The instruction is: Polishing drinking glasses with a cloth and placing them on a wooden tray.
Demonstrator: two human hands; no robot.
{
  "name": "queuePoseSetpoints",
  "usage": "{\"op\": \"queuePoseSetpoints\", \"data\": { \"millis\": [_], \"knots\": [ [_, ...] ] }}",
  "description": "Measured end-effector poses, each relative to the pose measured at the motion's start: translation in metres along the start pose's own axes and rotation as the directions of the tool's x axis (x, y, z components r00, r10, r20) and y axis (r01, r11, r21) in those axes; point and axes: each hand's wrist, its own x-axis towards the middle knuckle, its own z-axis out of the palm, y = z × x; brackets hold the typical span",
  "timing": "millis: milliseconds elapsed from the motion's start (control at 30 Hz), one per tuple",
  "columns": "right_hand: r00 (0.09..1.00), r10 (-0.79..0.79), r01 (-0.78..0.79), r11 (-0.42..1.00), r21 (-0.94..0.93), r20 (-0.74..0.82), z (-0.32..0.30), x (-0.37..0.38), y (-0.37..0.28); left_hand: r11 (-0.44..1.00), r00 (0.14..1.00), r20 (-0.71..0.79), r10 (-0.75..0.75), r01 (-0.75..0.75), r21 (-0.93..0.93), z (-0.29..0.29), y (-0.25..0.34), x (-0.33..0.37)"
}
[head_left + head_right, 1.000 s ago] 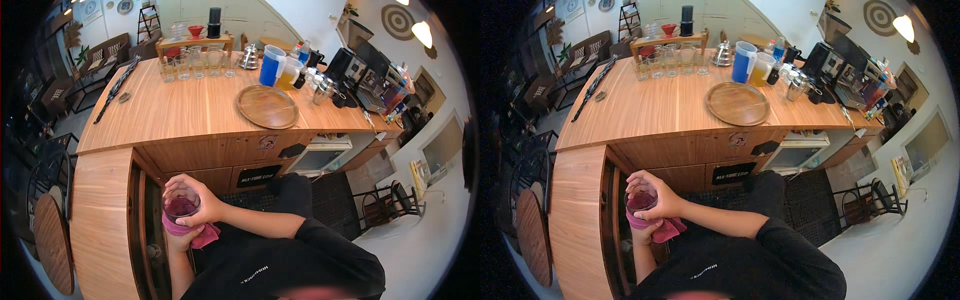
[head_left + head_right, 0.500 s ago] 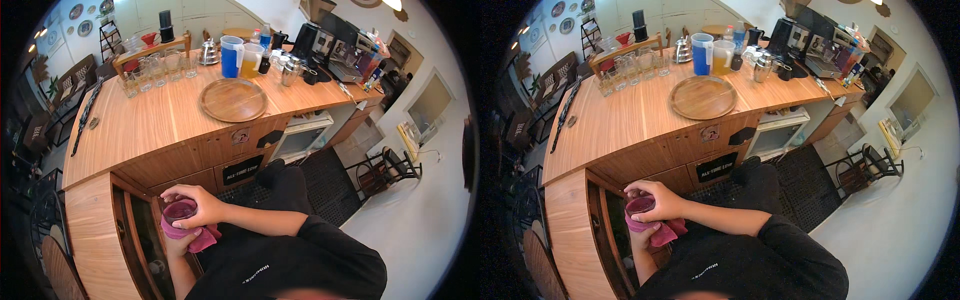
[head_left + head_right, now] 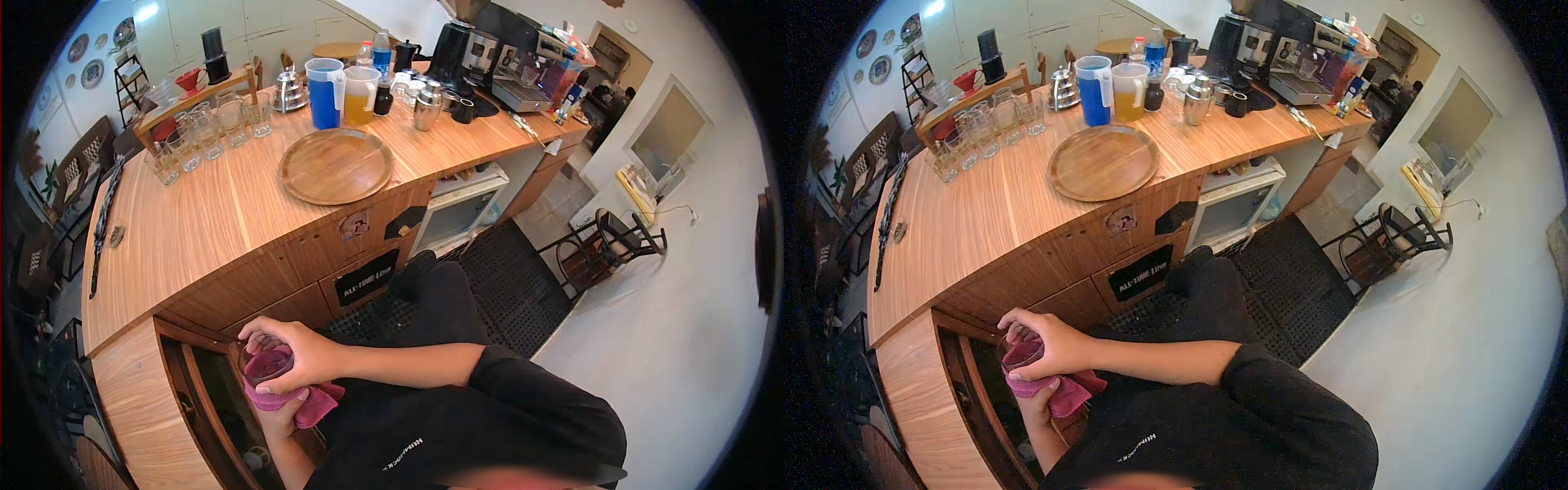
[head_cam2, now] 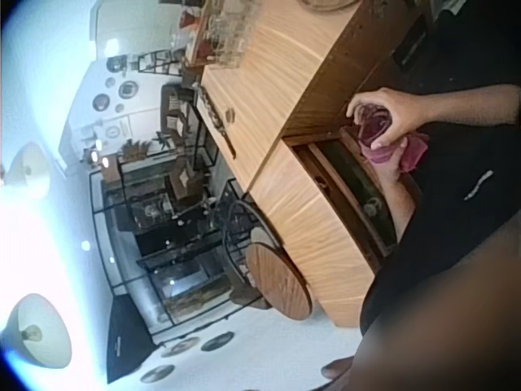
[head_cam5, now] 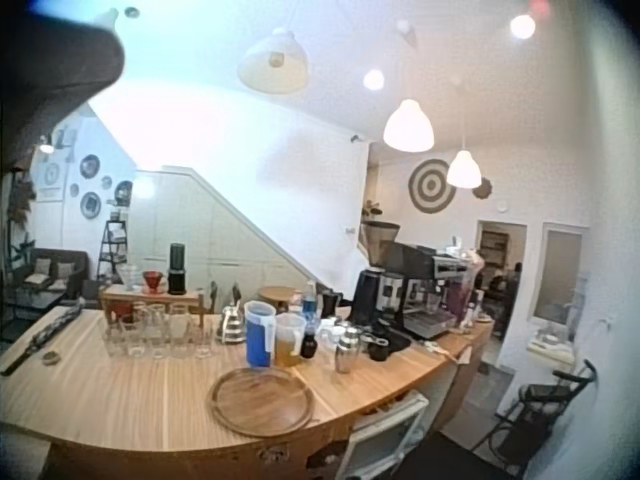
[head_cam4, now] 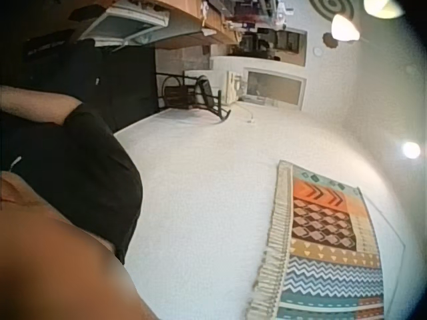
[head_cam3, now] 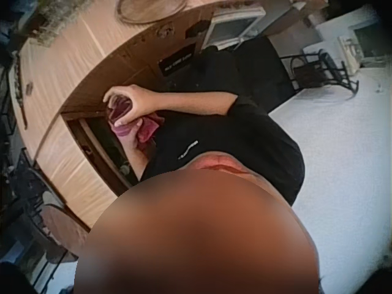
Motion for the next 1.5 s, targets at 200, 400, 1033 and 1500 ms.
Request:
{"op": "queuePoseSetpoints", "data": {
  "millis": [200,400,1033,1500],
  "knots": [
    [1.0,-0.009,0.009,1.0,-0.008,-0.018,-0.001,-0.002,0.001,1.0,1.0,-0.008,0.013,-0.013,0.004,0.004,0.002,0.001],
    [1.0,-0.009,0.009,1.0,0.002,-0.029,0.001,-0.002,0.003,0.999,0.999,-0.037,0.012,-0.013,-0.03,0.007,0.004,-0.001],
    [0.955,-0.264,0.194,0.903,0.385,0.138,0.006,-0.005,-0.003,0.998,0.998,0.018,0.054,-0.053,-0.021,-0.029,-0.01,0.001],
    [0.99,-0.109,0.097,0.987,0.126,0.093,-0.003,0.0,0.0,0.989,1.0,-0.01,0.019,-0.021,-0.144,0.005,0.011,0.028]
  ]
}}
